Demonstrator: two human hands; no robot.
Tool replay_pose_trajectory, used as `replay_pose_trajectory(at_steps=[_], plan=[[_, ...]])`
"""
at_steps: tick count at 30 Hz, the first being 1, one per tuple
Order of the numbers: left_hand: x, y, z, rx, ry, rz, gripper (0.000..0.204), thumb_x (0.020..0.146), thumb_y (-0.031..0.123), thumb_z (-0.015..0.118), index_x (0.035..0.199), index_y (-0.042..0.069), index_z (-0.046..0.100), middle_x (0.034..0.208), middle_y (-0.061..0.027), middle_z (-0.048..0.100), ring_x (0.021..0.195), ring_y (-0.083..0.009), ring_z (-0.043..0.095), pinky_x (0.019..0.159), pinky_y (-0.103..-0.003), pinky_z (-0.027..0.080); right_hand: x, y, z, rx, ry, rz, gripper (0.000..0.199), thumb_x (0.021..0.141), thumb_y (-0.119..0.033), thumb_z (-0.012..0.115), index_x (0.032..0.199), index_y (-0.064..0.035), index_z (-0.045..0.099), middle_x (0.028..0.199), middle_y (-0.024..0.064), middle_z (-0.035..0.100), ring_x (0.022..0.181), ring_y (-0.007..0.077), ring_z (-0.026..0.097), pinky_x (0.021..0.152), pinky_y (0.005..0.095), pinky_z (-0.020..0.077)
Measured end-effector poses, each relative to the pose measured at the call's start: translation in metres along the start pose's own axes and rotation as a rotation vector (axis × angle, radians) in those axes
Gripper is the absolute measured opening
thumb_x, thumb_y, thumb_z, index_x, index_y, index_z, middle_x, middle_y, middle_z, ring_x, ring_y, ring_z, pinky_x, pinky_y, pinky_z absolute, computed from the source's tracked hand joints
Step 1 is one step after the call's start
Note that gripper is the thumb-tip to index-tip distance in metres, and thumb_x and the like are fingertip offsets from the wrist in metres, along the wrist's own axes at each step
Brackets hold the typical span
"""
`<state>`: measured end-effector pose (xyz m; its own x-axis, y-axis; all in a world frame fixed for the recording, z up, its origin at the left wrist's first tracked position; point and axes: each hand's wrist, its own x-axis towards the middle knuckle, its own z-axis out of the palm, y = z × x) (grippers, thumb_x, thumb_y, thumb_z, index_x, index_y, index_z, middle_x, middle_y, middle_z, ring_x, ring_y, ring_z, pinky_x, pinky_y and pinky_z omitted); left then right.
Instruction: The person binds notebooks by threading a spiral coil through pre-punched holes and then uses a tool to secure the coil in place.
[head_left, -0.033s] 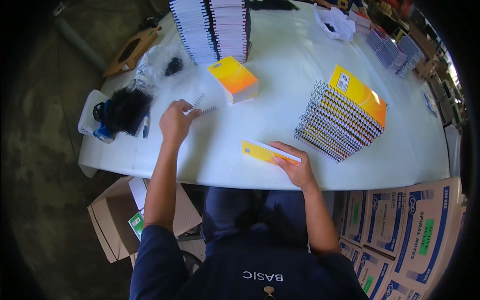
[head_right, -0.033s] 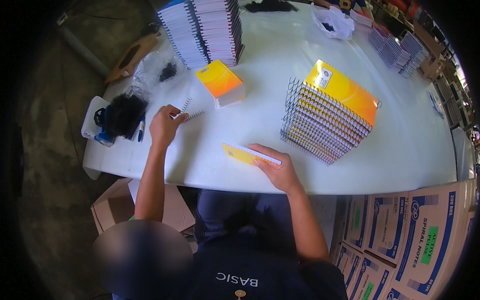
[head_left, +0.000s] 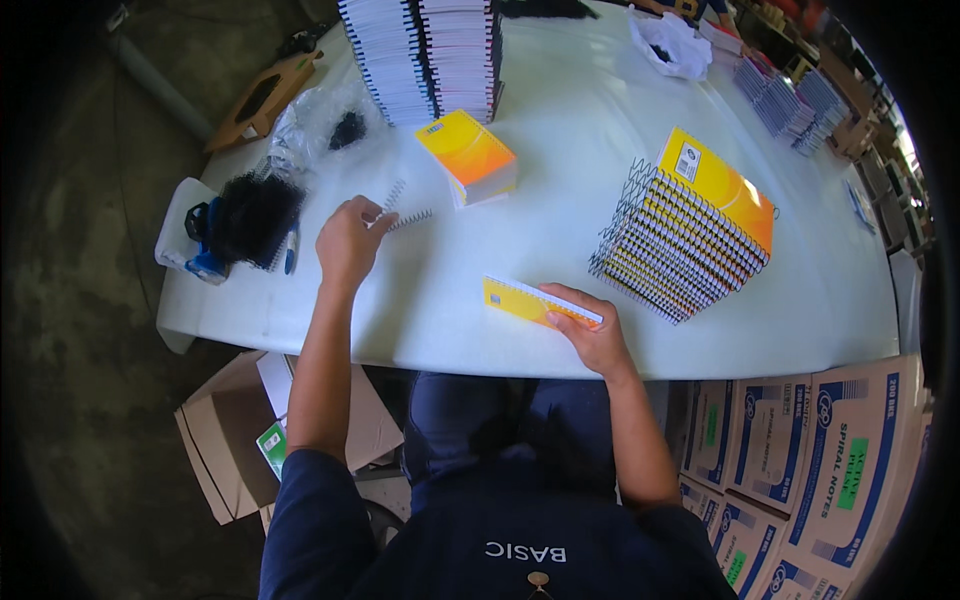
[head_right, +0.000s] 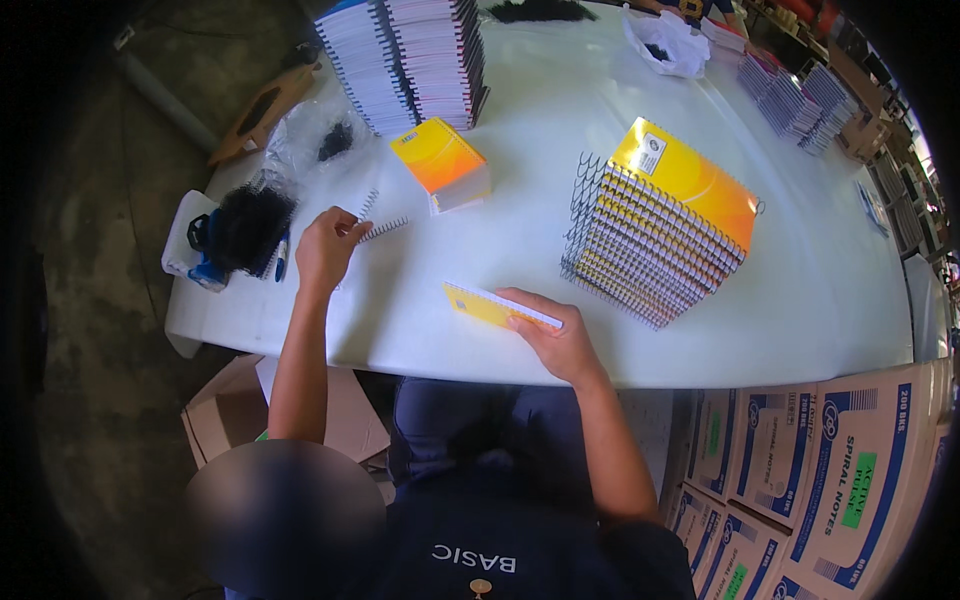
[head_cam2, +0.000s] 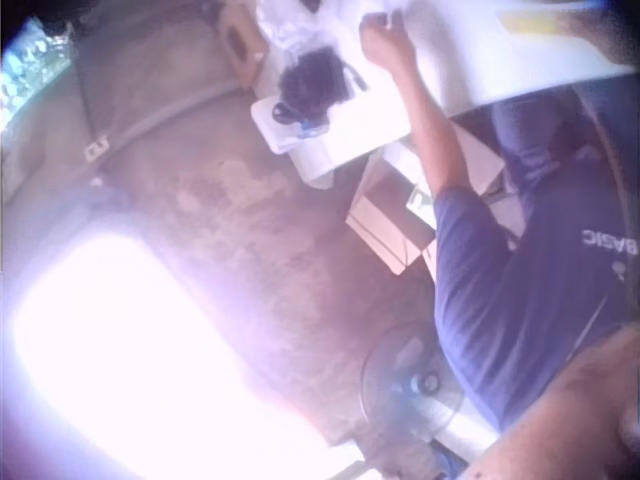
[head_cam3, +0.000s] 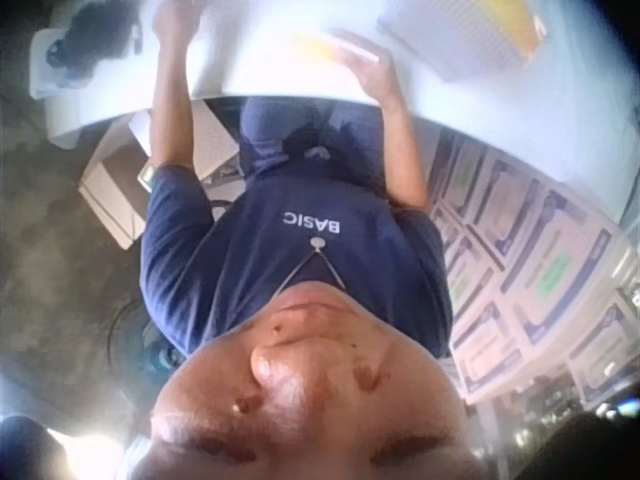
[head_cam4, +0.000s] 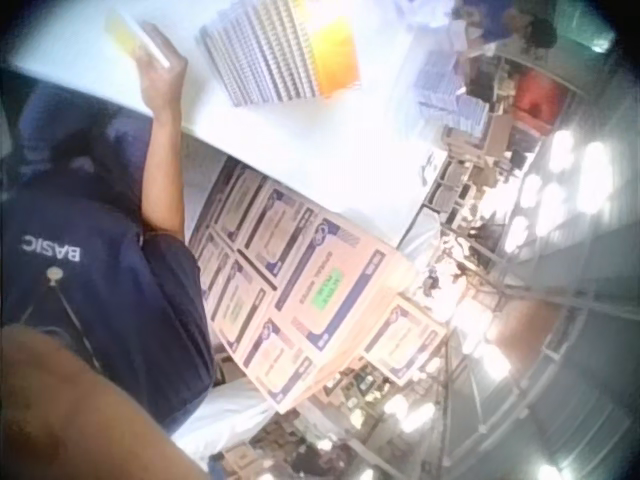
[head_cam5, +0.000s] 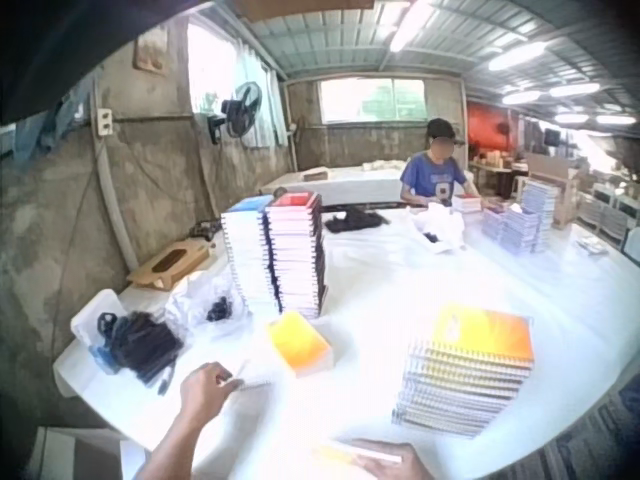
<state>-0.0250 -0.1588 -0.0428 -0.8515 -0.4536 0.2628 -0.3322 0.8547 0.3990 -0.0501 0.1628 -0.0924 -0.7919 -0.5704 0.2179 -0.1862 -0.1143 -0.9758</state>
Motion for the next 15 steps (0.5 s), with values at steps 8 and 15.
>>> replay_pose_trajectory(at_steps=[8,15], plan=[[-0.056,0.05,-0.002,-0.751,-0.603,0.13,0.038,0.096,0.035,0.044,0.085,0.002,0.057,0.068,-0.0013,0.045,0.066,-0.0105,0.04,0.063,-0.025,0.036,-0.001,0.002,-0.002,0.002,0.015,0.03,0.028,0.087,0.001,0.056,0.115,0.0023,0.06,0.106,0.0098,0.064,0.097,0.0123,0.057,0.087,0.0257,0.0456],[-0.054,0.053,0.002,-0.546,-0.576,0.158,0.038,0.094,0.036,0.05,0.086,0.0,0.058,0.068,-0.005,0.053,0.065,-0.0123,0.046,0.064,-0.027,0.041,0.0,0.0,-0.001,-0.027,0.015,0.031,0.028,0.087,0.001,0.056,0.114,0.0016,0.061,0.106,0.0096,0.065,0.095,0.0117,0.057,0.087,0.0249,0.0452]])
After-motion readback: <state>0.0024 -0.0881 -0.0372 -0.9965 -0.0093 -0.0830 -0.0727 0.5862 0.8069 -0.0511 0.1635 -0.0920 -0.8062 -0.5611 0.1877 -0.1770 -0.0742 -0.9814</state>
